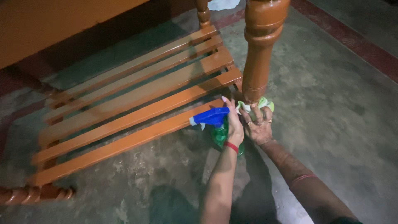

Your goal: The person cleans a wooden table by spraying a cleaning solution from a green bottle and wiping the surface and legs with a cloth. The person systematically wipes the tabletop, the carved edges, and the turned legs of the table.

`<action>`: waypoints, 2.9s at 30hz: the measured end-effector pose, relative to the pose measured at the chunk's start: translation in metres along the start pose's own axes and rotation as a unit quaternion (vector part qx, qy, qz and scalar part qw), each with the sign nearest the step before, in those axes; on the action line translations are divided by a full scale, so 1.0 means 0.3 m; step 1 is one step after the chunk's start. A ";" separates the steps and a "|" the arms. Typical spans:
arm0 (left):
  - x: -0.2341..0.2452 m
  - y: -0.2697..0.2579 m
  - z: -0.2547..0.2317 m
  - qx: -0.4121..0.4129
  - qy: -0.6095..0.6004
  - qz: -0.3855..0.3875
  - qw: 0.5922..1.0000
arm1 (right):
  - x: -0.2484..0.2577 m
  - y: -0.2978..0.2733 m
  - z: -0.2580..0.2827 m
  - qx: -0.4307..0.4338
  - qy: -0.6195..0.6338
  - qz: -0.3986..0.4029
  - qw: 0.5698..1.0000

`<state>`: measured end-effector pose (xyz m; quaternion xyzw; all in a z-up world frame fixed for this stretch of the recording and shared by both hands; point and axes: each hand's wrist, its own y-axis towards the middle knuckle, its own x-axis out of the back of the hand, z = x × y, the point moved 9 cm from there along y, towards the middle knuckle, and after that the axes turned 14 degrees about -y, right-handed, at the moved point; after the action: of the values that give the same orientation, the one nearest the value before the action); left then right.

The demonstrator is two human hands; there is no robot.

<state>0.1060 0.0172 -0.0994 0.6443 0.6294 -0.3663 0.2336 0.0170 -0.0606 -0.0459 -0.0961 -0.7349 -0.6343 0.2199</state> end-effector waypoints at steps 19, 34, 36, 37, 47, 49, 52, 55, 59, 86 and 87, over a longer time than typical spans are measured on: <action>-0.071 -0.056 0.065 0.118 0.049 0.036 0.991 | -0.109 -0.072 -0.259 0.033 0.193 0.247 0.949; -0.004 0.045 0.196 0.055 -0.053 0.060 0.995 | -0.171 -0.088 -0.185 -0.429 0.450 0.000 0.783; 0.013 0.046 0.210 0.088 -0.054 0.020 0.994 | -0.195 -0.094 -0.176 -0.463 0.427 0.019 0.777; 0.021 0.032 0.183 0.062 -0.024 -0.011 0.998 | -0.206 -0.100 -0.181 -0.472 0.417 0.014 0.776; -0.067 -0.100 -0.007 0.010 0.105 -0.078 0.991 | -0.292 -0.166 -0.227 -0.570 0.324 -0.053 0.753; -0.070 -0.101 0.014 0.038 0.092 -0.065 0.993 | -0.294 -0.158 -0.236 -0.536 0.341 -0.067 0.769; -0.068 -0.098 0.030 0.062 0.088 -0.049 0.993 | -0.314 -0.166 -0.268 -0.471 0.314 -0.067 0.821; -0.067 -0.098 0.010 0.019 0.130 -0.064 0.989 | -0.376 -0.205 -0.324 -0.411 0.291 -0.044 0.863; -0.045 -0.073 0.040 0.031 0.151 -0.074 0.985 | -0.622 -0.410 -0.482 -0.554 0.356 0.025 0.752; 0.006 -0.023 0.109 -0.079 0.237 -0.095 0.964 | -0.607 -0.685 -0.272 -0.733 0.215 0.199 0.614; 0.004 -0.035 0.112 -0.088 0.226 -0.086 0.966 | -0.585 -0.667 -0.275 -0.735 0.200 0.210 0.613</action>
<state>0.0897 -0.0067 -0.1194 0.6309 0.7484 -0.1733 0.1087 0.1047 -0.1522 -0.2940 -0.2477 0.0797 -0.9021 0.3442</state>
